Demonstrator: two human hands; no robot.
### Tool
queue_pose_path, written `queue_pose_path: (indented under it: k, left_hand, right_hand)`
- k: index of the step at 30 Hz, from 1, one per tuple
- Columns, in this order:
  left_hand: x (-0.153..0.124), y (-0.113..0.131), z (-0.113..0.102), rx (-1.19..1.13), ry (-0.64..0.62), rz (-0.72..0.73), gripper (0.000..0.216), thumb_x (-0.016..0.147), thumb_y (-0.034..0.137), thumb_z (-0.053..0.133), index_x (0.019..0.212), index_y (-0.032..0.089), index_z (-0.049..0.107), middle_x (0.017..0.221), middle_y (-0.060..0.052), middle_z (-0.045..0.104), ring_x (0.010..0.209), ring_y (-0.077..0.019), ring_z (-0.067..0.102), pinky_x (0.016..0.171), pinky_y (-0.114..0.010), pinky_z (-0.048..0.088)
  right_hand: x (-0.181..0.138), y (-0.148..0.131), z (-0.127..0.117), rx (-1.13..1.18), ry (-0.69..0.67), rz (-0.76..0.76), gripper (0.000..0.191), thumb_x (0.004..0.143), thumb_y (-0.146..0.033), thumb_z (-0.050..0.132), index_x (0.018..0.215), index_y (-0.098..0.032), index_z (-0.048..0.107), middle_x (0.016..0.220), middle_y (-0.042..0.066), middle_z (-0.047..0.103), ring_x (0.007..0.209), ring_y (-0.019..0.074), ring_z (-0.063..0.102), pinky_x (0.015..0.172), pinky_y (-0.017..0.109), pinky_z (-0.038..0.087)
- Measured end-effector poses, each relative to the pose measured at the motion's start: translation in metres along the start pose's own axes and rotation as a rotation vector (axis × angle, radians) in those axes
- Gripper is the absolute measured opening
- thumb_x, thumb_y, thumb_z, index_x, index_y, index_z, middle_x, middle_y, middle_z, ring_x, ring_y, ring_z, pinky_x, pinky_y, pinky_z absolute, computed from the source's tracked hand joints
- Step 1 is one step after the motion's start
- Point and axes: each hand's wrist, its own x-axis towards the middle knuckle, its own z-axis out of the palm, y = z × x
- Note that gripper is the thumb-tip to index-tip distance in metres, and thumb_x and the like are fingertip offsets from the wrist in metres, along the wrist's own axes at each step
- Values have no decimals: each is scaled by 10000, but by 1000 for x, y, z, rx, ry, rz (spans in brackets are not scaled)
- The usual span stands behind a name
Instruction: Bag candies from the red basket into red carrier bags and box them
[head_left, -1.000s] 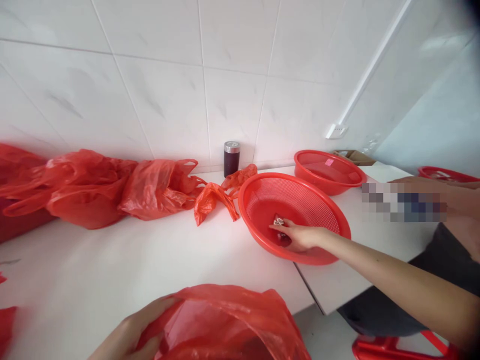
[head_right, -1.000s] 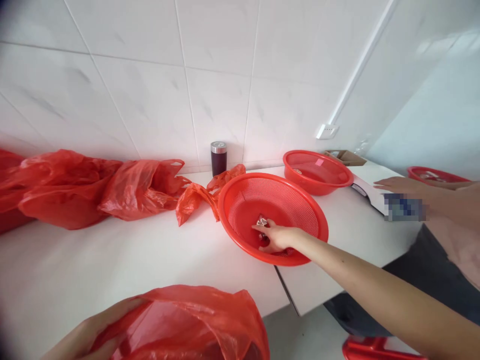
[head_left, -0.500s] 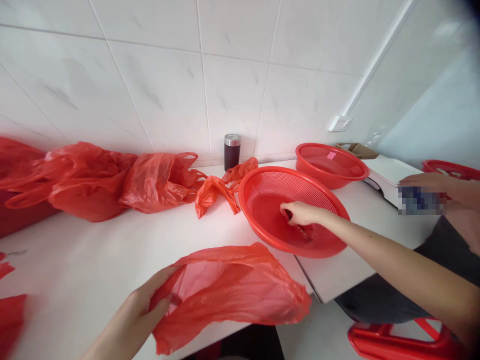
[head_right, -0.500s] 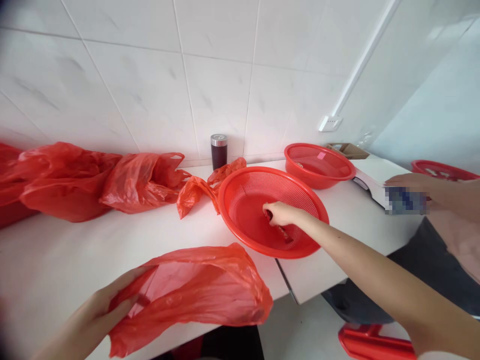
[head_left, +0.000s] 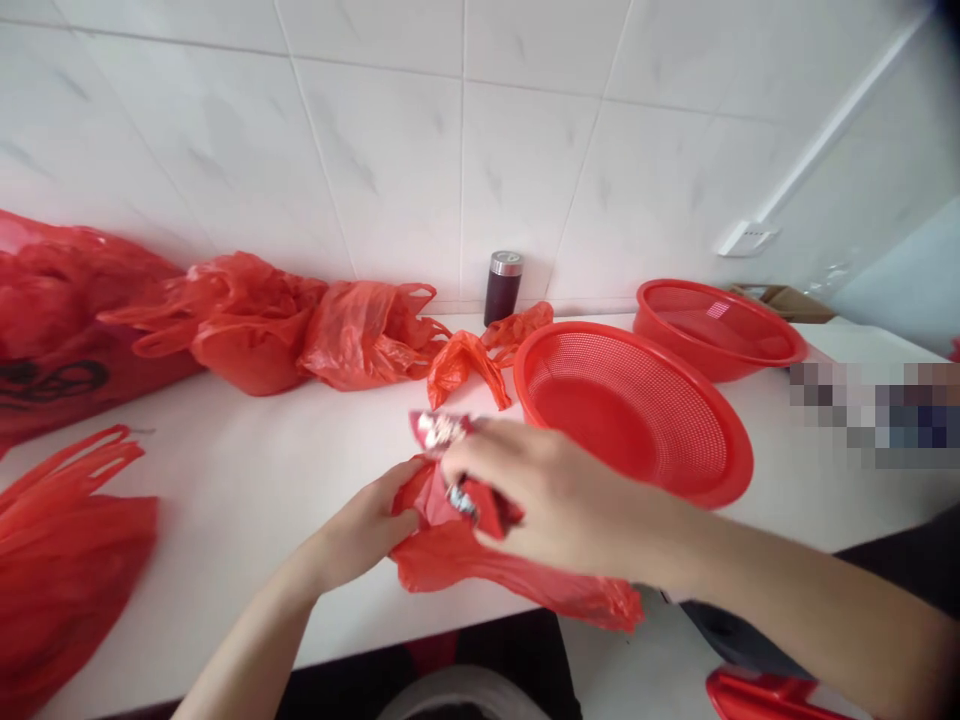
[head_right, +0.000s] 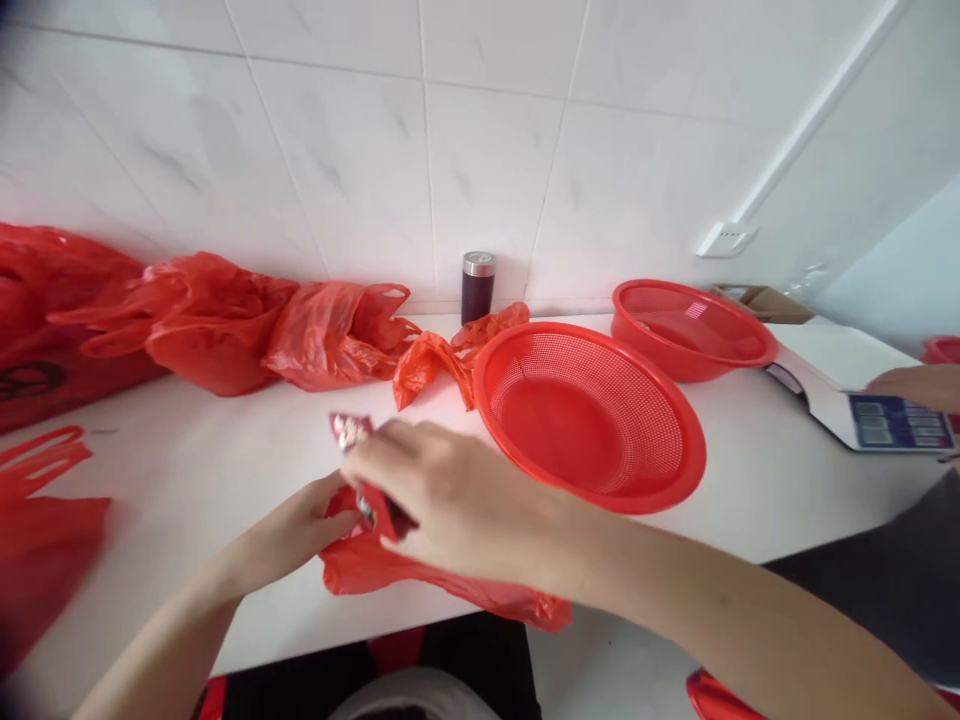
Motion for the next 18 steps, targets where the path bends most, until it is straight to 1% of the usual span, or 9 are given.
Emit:
queue_pose_path:
  k: [2, 4, 6, 7, 10, 13, 14, 16, 18]
  left_hand:
    - [0, -2, -2, 37, 15, 6, 620, 765, 162, 462, 1384, 188, 446, 1243, -76, 642, 1065, -252, 623, 898, -373, 507]
    - [-3, -6, -6, 118, 60, -4, 675, 744, 147, 466, 1415, 194, 408, 1352, -84, 567, 1208, -275, 540, 994, -417, 449]
    - [-8, -11, -10, 208, 90, 16, 723, 730, 129, 459, 1442, 214, 368, 1452, -76, 466, 1313, -277, 440, 1061, -436, 385]
    - [-11, -14, -12, 254, 100, 39, 728, 731, 123, 453, 1446, 230, 363, 1482, -66, 426, 1339, -271, 407, 1081, -431, 362]
    - [-22, -23, -18, 404, 159, 59, 672, 773, 147, 449, 1423, 306, 396, 1521, -29, 356, 1337, -260, 411, 1074, -395, 376]
    - [-37, -31, -19, 520, 352, -3, 534, 836, 257, 457, 1362, 345, 447, 1518, -35, 319, 1218, -262, 533, 959, -373, 476]
    - [-43, -33, -18, 536, 439, -20, 486, 850, 302, 455, 1335, 334, 455, 1495, -53, 336, 1155, -256, 575, 897, -366, 509]
    - [-56, -37, -13, 544, 597, -75, 413, 860, 396, 460, 1260, 293, 462, 1382, -92, 439, 1006, -245, 641, 759, -352, 544]
    - [-68, -43, -5, 527, 671, -171, 365, 848, 488, 476, 1136, 264, 480, 1184, -89, 568, 874, -240, 666, 649, -334, 532]
  right_hand:
    - [-3, 8, 36, -93, -139, -75, 274, 829, -94, 539, 1080, -198, 574, 1020, 67, 608, 884, 163, 578, 713, 265, 483]
    - [-9, 27, 65, -222, -271, -49, 358, 829, -45, 493, 1148, -186, 574, 1026, 87, 615, 891, 189, 587, 682, 284, 488]
    - [-16, 46, 78, -321, -354, 32, 430, 830, -25, 467, 1209, -201, 571, 1083, 101, 613, 941, 219, 591, 698, 315, 501]
    - [-18, 52, 78, -341, -384, 73, 459, 830, -34, 477, 1242, -218, 565, 1147, 108, 597, 994, 239, 584, 734, 342, 508]
    - [-19, 57, 57, -278, -458, 138, 568, 828, -145, 577, 1361, -314, 477, 1358, 92, 487, 1160, 286, 522, 873, 424, 495]
    - [-24, 45, 23, -183, -440, 179, 576, 845, -255, 611, 1386, -360, 441, 1468, 45, 391, 1263, 269, 455, 1012, 441, 423]
    - [-29, 41, 14, -173, -426, 194, 528, 847, -295, 617, 1355, -353, 484, 1486, 35, 371, 1295, 269, 425, 1046, 443, 395]
    - [-45, 33, 1, -182, -426, 233, 403, 800, -387, 673, 1196, -323, 629, 1511, 24, 338, 1349, 308, 353, 1083, 475, 353]
    - [-67, 29, -2, -226, -421, 287, 307, 728, -419, 736, 1008, -295, 714, 1531, 15, 300, 1379, 367, 282, 1094, 529, 324]
